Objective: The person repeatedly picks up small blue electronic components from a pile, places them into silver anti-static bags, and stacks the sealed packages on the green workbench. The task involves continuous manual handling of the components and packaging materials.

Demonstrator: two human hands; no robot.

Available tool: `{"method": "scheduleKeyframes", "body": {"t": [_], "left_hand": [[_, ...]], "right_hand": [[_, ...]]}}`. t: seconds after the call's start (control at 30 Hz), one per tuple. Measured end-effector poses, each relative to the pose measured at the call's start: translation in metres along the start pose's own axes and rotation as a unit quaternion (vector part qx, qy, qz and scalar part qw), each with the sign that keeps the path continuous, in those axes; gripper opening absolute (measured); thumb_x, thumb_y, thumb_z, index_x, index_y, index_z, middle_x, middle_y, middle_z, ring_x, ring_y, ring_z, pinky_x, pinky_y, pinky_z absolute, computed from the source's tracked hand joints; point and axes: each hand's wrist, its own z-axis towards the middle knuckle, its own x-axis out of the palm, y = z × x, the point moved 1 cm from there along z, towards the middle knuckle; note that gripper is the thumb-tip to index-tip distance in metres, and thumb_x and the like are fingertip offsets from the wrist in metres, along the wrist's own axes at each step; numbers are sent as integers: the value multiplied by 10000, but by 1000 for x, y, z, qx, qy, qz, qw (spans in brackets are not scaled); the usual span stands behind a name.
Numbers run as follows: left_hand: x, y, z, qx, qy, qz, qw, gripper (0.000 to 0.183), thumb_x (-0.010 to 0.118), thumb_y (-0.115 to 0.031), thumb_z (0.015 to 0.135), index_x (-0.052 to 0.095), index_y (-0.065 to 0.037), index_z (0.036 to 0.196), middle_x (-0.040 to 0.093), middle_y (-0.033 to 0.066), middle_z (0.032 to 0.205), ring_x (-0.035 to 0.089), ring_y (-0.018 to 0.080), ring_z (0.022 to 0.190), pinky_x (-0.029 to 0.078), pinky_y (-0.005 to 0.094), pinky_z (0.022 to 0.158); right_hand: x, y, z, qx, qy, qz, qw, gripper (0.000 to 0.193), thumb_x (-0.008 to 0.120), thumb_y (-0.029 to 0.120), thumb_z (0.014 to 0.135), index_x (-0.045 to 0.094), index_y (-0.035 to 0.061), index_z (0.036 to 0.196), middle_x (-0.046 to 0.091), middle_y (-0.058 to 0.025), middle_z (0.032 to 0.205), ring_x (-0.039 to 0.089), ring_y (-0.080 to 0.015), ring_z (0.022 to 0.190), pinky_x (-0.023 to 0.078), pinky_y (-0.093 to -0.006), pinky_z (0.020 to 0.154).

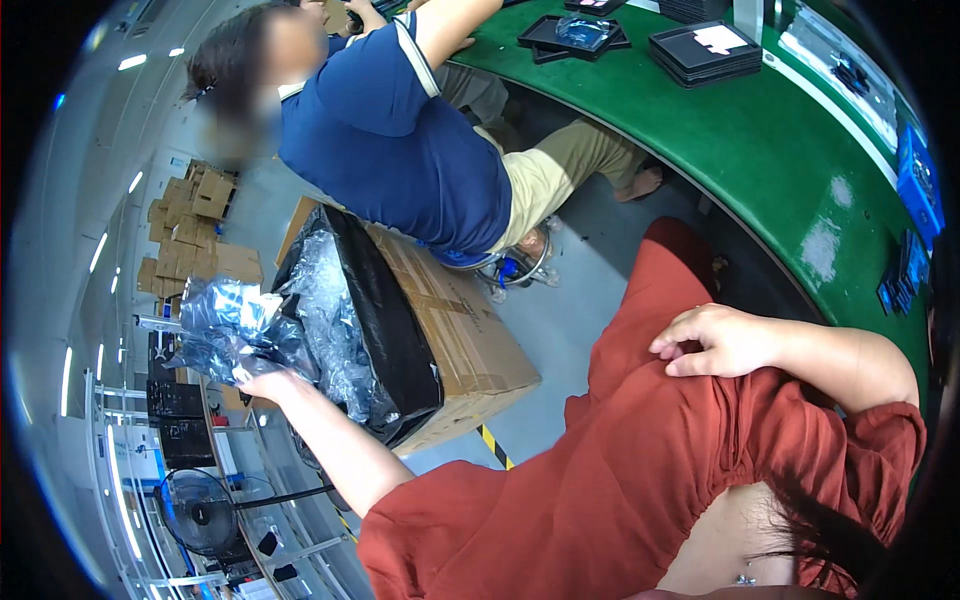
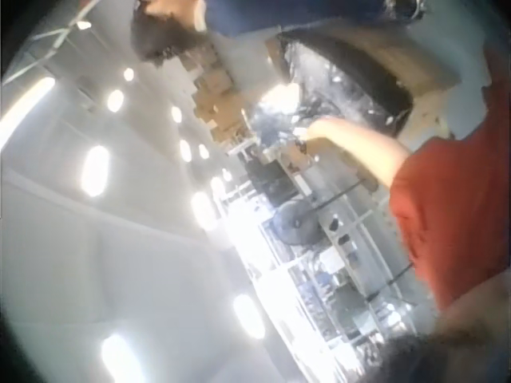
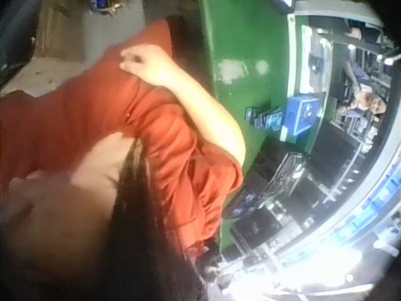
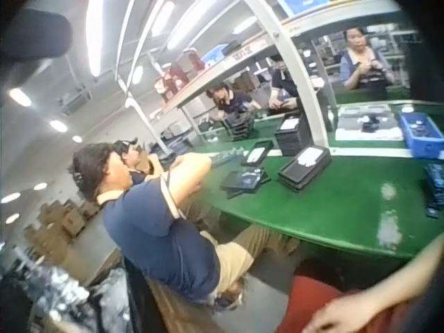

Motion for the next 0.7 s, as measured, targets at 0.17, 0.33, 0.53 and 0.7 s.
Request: {"method": "scheduleKeyframes", "body": {"t": [0.17,0.33,0.53,0.7], "left_hand": [[-144,83,65,105,47,591,798,808,784,-396,716,413,-3,1317,569,225,1207,560,352,1075,409,413,937],[-248,170,41,-183,193,853,449,878,808,-349,661,373,-2,1340,590,201,1162,572,304,1063,417,400,940],[-210,172,74,-163,212,852,450,701,770,-283,696,451,-7,1256,613,183,1109,589,289,1016,435,392,912],[-174,181,87,-158,192,850,465,555,739,-228,725,517,-11,1185,632,169,1064,604,275,977,451,385,889]], "right_hand": [[-8,2,-13,3,-16,-31,999,343,649,201,836,618,-29,1088,643,-173,986,624,-279,931,491,-359,826],[-22,11,-32,-9,-30,-102,994,356,645,221,835,612,-37,1077,642,-187,984,616,-332,928,482,-395,840],[-39,9,-60,-57,-71,-141,986,381,617,248,842,599,-47,1083,628,-199,1012,587,-361,974,461,-422,882],[-42,17,-82,-50,-105,-185,976,395,592,272,853,592,-30,1107,619,-186,1012,589,-349,973,447,-421,911]]}}
